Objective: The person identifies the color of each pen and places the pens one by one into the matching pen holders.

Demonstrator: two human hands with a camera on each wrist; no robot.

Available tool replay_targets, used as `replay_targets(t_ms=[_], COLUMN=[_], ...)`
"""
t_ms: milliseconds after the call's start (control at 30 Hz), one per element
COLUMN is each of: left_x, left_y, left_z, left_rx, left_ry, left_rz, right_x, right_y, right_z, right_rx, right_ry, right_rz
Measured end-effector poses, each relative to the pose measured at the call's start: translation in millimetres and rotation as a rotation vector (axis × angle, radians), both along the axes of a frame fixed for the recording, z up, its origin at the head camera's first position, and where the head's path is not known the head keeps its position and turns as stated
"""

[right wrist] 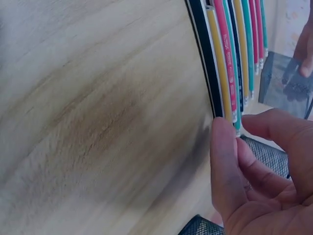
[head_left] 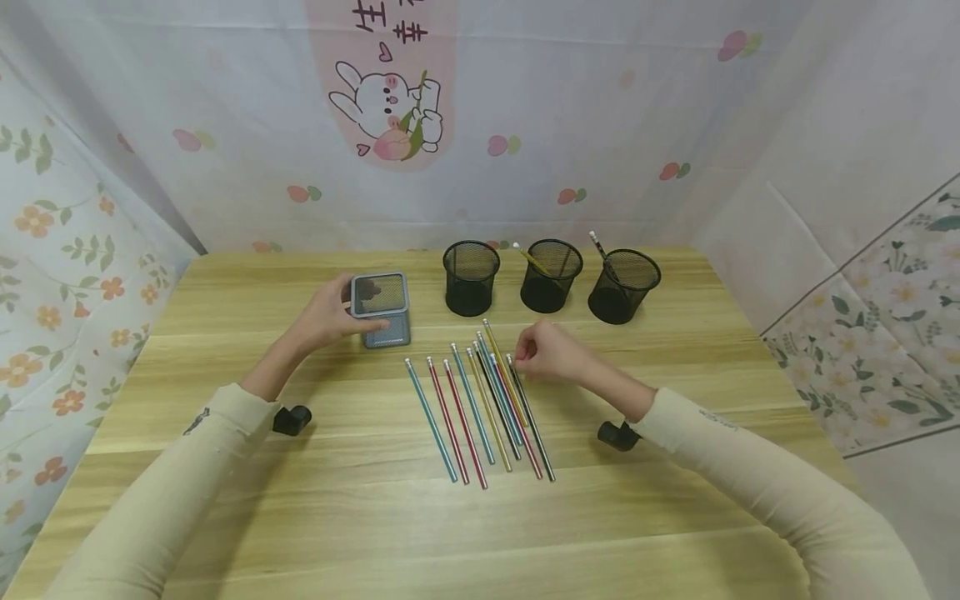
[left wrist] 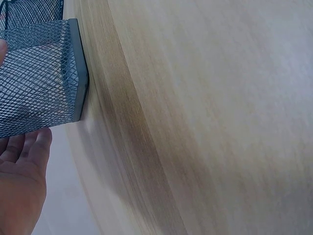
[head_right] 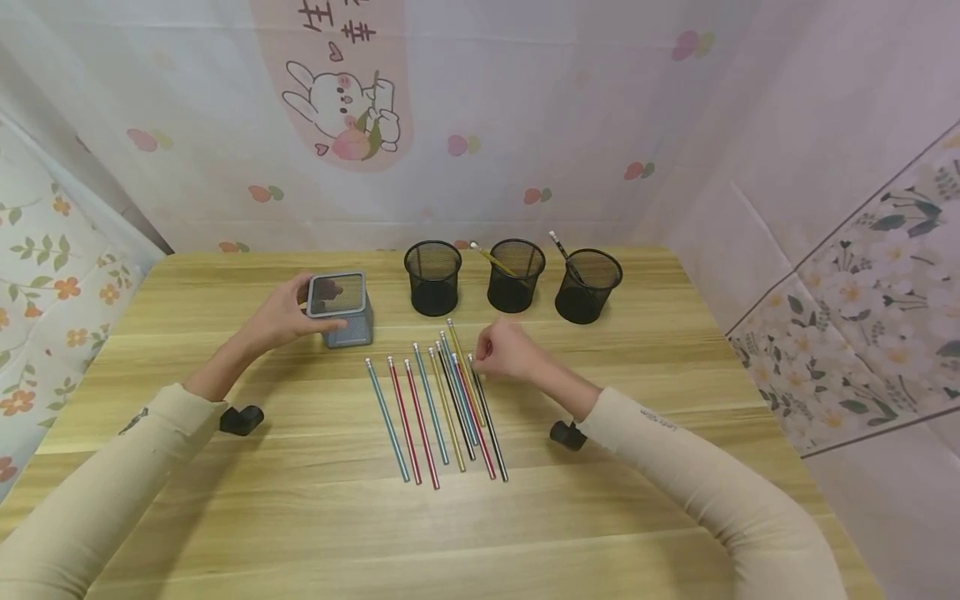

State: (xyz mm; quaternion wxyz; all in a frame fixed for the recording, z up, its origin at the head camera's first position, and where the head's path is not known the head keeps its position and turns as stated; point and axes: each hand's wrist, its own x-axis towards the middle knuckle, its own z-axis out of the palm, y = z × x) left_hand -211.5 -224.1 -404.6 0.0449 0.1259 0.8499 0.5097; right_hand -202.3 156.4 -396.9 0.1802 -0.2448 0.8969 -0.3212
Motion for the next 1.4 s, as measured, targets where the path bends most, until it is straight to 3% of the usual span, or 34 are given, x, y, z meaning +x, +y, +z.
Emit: replay_targets(t_ms=[133,433,1100,1400], left_x=[-0.6,-1.7,-1.0,-0.9], left_y=[0.1,-0.3,-0.3,-1.2], left_z=[-1.1,-2.6,-2.9,-2.0], left_rx=[-0.009,-0.014,-0.015,-0.020], left_ry=[0.005,0.010,0.012,0.023], left_rz=[0.000,-0.002,0.001,0.002], right_x=[3.4,3.7,1.6,1.3], right_y=[-3.3,-10.4,-22.1,-22.1], right_z=[-1.8,-6.5,1.0,0.3], right_rx=[0.047,0.101,0.291,0.328], right_ry=[-0.100,-0.181,-0.082,-0.082], right_rz=[-0.039,-0.101,-0.065,-0.036])
